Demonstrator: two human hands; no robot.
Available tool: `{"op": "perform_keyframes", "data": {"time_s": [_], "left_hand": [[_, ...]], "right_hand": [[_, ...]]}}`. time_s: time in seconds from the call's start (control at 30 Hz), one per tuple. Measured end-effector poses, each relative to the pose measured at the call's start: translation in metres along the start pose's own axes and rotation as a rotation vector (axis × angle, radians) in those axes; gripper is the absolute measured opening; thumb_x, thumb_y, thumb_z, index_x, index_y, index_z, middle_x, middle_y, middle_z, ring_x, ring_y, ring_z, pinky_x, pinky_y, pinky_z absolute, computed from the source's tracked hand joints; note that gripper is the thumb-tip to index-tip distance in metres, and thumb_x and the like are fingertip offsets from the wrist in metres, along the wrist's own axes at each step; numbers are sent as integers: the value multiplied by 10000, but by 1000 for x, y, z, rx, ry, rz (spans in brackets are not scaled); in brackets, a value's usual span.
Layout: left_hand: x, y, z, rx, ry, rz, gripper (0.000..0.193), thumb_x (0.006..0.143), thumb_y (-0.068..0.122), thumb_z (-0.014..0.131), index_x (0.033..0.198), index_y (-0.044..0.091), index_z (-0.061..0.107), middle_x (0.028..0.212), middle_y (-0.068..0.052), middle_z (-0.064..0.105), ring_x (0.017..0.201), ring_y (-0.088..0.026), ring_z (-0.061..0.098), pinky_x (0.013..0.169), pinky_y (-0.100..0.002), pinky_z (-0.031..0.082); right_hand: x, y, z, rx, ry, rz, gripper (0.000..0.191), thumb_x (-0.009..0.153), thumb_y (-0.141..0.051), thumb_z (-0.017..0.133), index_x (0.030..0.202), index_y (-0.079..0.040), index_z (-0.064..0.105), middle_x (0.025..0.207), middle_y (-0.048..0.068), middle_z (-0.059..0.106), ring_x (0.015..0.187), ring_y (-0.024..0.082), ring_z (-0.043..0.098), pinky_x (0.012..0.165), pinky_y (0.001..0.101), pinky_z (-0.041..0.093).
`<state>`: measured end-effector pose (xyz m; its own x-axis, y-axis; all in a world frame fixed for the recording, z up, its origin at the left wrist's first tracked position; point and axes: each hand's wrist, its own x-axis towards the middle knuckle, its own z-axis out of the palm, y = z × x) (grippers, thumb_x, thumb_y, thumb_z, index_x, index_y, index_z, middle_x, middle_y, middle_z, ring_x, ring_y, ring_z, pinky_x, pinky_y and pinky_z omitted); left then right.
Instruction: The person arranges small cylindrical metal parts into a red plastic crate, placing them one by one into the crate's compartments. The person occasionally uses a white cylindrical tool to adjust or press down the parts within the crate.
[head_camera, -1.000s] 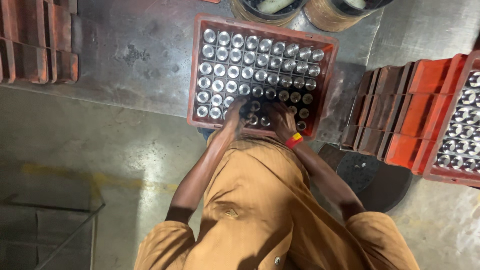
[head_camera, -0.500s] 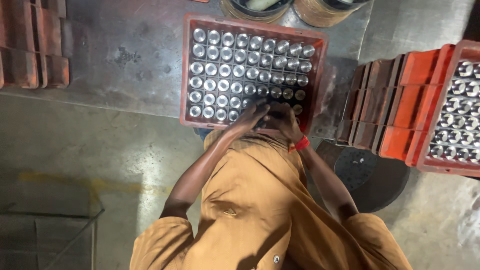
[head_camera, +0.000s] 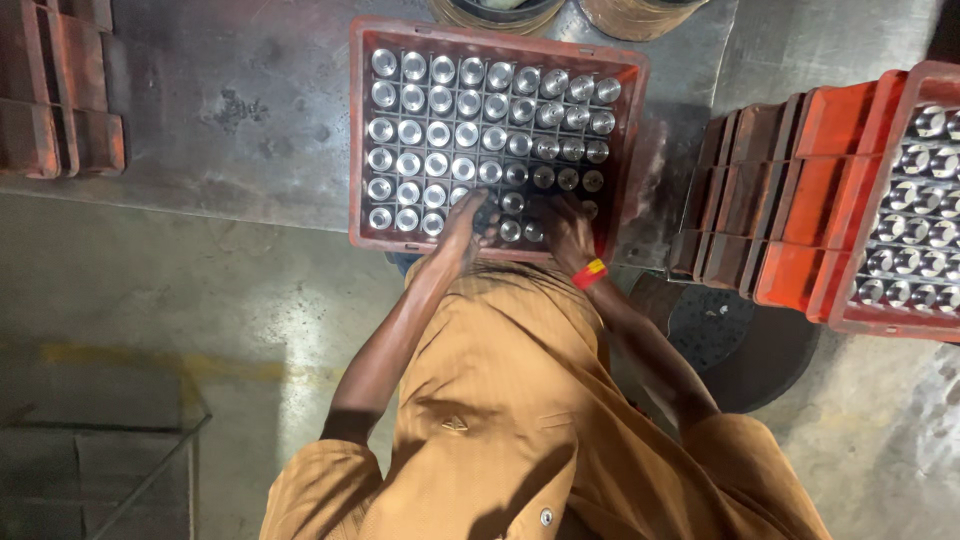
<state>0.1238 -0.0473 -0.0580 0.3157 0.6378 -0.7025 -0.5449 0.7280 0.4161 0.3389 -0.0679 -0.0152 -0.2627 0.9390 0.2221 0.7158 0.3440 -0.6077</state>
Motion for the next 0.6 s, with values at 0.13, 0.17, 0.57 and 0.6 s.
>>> {"op": "perform_keyframes", "data": {"time_s": [0.13,0.17,0.57,0.6], "left_hand": [[-4,1,8,55,-3,28,255,1082,284,548,1190,73,640,759,-32,625,568,-113,557,461,-233,405],[-5,2,10,70,-21,41,291,1095,295,538,1215,56,654,764,-33,632,583,-110,569,471,-233,417],[-4,-3,55,628,-140,-1,320,1059,291,563,1317,120,641,773,-13,630,528,-84,525,396,-238,362],[-1,-4,53,462,-108,-39,292,1054,291,548,1263,106,634,767,-23,629,531,-100,538,415,-244,394]], "right_hand": [[8,-3,-4,-93,-51,17,265,794,15,687,1043,-66,731,1043,137,688,1052,364,632,881,465,532],[9,-4,-7,-76,-47,-21,247,802,-6,702,1042,-64,719,1055,143,692,1048,370,631,880,466,528],[-26,23,-3,634,10,563,213,964,-56,750,1176,-35,739,1043,113,740,941,144,683,822,288,561],[-28,25,-6,509,58,591,158,979,-69,759,1132,-30,761,993,115,750,898,136,685,785,286,559]]}}
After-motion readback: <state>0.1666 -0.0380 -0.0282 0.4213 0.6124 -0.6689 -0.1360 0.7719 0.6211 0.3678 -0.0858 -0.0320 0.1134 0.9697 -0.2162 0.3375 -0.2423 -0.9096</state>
